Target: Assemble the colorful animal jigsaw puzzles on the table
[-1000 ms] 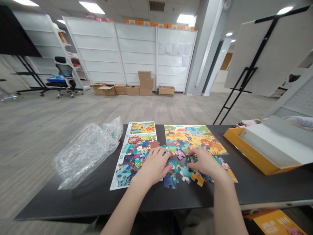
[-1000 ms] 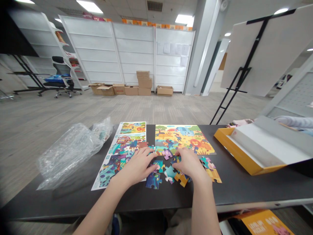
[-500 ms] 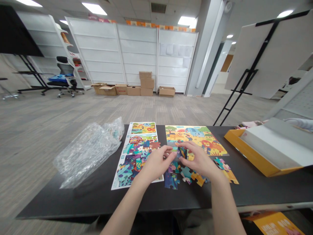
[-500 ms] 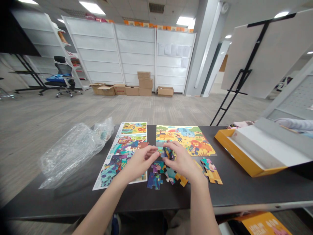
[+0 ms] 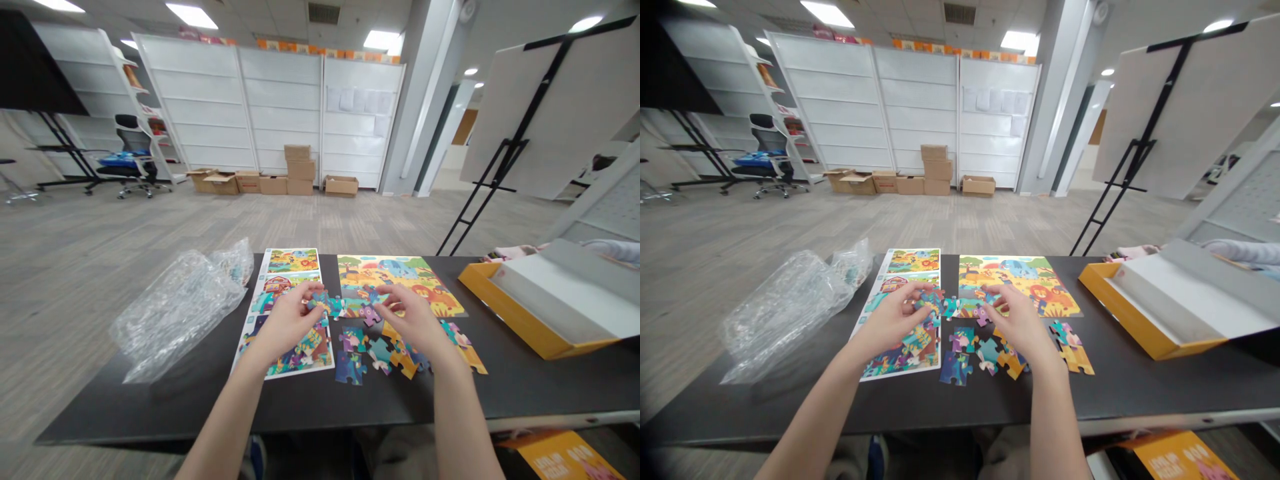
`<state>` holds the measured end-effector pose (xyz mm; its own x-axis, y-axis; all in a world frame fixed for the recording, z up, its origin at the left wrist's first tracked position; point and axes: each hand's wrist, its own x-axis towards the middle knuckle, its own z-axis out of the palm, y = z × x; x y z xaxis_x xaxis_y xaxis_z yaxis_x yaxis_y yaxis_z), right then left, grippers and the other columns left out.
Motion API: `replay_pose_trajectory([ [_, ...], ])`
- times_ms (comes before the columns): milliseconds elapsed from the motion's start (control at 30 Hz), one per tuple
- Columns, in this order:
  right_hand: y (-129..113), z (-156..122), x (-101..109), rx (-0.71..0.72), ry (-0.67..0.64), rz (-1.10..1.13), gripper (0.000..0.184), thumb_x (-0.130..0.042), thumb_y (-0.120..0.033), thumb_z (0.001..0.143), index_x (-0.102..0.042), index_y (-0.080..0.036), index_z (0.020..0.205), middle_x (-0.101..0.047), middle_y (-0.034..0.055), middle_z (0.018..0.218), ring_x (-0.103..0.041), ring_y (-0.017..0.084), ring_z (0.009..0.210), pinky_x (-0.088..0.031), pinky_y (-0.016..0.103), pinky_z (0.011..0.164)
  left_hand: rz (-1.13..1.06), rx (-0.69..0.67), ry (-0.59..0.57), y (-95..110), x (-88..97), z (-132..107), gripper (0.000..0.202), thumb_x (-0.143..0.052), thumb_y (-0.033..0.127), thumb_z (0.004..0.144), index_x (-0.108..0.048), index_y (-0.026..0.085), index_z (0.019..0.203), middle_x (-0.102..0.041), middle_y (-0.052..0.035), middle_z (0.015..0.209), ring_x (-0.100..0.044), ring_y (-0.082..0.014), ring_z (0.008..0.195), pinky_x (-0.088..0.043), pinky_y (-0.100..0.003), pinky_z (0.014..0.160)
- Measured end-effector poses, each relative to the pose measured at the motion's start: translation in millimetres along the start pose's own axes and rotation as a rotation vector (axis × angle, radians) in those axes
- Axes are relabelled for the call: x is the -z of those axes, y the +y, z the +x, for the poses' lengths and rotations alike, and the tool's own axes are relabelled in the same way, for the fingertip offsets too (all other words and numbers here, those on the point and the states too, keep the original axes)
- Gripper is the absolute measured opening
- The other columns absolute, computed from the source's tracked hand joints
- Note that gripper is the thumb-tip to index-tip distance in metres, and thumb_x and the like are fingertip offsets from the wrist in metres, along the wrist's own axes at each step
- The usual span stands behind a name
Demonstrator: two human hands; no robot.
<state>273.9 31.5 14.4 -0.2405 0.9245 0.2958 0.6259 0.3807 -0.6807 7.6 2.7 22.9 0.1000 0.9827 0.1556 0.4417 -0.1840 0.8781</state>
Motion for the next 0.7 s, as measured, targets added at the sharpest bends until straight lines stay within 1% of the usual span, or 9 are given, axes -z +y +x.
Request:
replay_pose_trajectory([
  [67, 6.3, -1.5, 5.5, -0.045, -0.022, -0.066, 0.028, -0.059, -0.037, 0.09, -0.068, -0.02, 0.11, -0.074, 0.0091, 0.104, -0.07, 0.022, 0.086, -0.057, 0.036, 0.076, 0.052, -0.019, -0.087, 1.5, 11.4, -4.5, 0.031, -0.058, 0.033, 0.085, -0.063, 0.019, 0.113, -0.063, -0.0021, 0.094, -0.049, -0.0078, 0.056, -0.041, -0.021, 0.054],
  [100, 8.6, -2.3, 7.7, -0.065, -0.032, -0.09, 0.028, -0.059, -0.038, 0.089, -0.069, -0.02, 0.109, -0.074, 0.009, 0.103, -0.07, 0.022, 0.085, -0.057, 0.036, 0.075, 0.094, -0.017, -0.137, 2.6, 15.6, -7.2, 0.03, -0.058, 0.033, 0.086, -0.064, 0.02, 0.111, -0.063, -0.0003, 0.087, -0.046, -0.008, 0.054, -0.039, -0.021, 0.052],
  [167, 12.4, -3.7, 11.4, -0.098, -0.041, -0.14, 0.028, -0.06, -0.039, 0.088, -0.07, -0.02, 0.107, -0.075, 0.0087, 0.102, -0.071, 0.023, 0.084, -0.056, 0.035, 0.075, 0.171, -0.012, -0.22, 4.5, 20.2, -12.5, 0.029, -0.057, 0.033, 0.087, -0.066, 0.02, 0.111, -0.055, 0.0043, 0.068, -0.04, -0.0092, 0.05, -0.033, -0.021, 0.049],
  [233, 16.2, -5.1, 14.9, -0.122, -0.036, -0.196, 0.027, -0.062, -0.038, 0.086, -0.071, -0.021, 0.104, -0.076, 0.0084, 0.102, -0.071, 0.024, 0.084, -0.055, 0.036, 0.076, 0.22, -0.022, -0.263, 4.8, 19.6, -16.6, 0.028, -0.056, 0.033, 0.087, -0.067, 0.021, 0.11, -0.05, 0.0058, 0.06, -0.042, -0.011, 0.05, -0.031, -0.022, 0.049],
  [333, 22.4, -8.1, 19.0, -0.161, -0.042, -0.252, 0.025, -0.066, -0.036, 0.081, -0.072, -0.021, 0.1, -0.076, 0.0078, 0.1, -0.071, 0.025, 0.087, -0.054, 0.035, 0.077, 0.25, -0.051, -0.274, 2.1, 12.6, -18.7, 0.025, -0.058, 0.032, 0.086, -0.069, 0.022, 0.106, -0.059, 0.0025, 0.069, -0.054, -0.0146, 0.061, -0.039, -0.023, 0.056],
  [400, 26.0, -10.6, 20.1, -0.19, -0.073, -0.265, 0.025, -0.069, -0.035, 0.079, -0.073, -0.021, 0.099, -0.077, 0.0081, 0.099, -0.072, 0.026, 0.09, -0.054, 0.035, 0.078, 0.258, -0.054, -0.29, 0.0, 6.5, -17.9, 0.025, -0.059, 0.032, 0.086, -0.068, 0.022, 0.106, -0.062, 0.0016, 0.072, -0.059, -0.0164, 0.066, -0.043, -0.024, 0.06],
  [533, 29.8, -13.2, 17.7, -0.253, -0.153, -0.29, 0.033, -0.075, -0.036, 0.073, -0.073, -0.02, 0.103, -0.076, 0.0104, 0.106, -0.072, 0.028, 0.097, -0.054, 0.037, 0.082, 0.242, -0.065, -0.334, 1.0, -6.5, -14.8, 0.024, -0.058, 0.029, 0.086, -0.066, 0.022, 0.107, -0.061, 0.0027, 0.067, -0.06, -0.0167, 0.063, -0.043, -0.024, 0.06],
  [633, 29.6, -11.7, 14.6, -0.227, -0.204, -0.352, 0.037, -0.076, -0.035, 0.071, -0.075, -0.019, 0.105, -0.076, 0.0114, 0.107, -0.07, 0.03, 0.101, -0.053, 0.038, 0.085, 0.255, -0.094, -0.35, 5.1, -15.4, -13.6, 0.021, -0.059, 0.027, 0.085, -0.067, 0.022, 0.104, -0.064, 0.0015, 0.071, -0.061, -0.0172, 0.066, -0.042, -0.024, 0.06],
  [700, 27.6, -10.3, 13.3, -0.202, -0.219, -0.405, 0.038, -0.077, -0.035, 0.07, -0.076, -0.018, 0.104, -0.075, 0.0113, 0.104, -0.069, 0.031, 0.101, -0.052, 0.037, 0.084, 0.29, -0.104, -0.359, 7.5, -18.5, -13.5, 0.022, -0.06, 0.025, 0.083, -0.068, 0.022, 0.103, -0.065, 0.0008, 0.073, -0.062, -0.0178, 0.068, -0.042, -0.024, 0.061],
])
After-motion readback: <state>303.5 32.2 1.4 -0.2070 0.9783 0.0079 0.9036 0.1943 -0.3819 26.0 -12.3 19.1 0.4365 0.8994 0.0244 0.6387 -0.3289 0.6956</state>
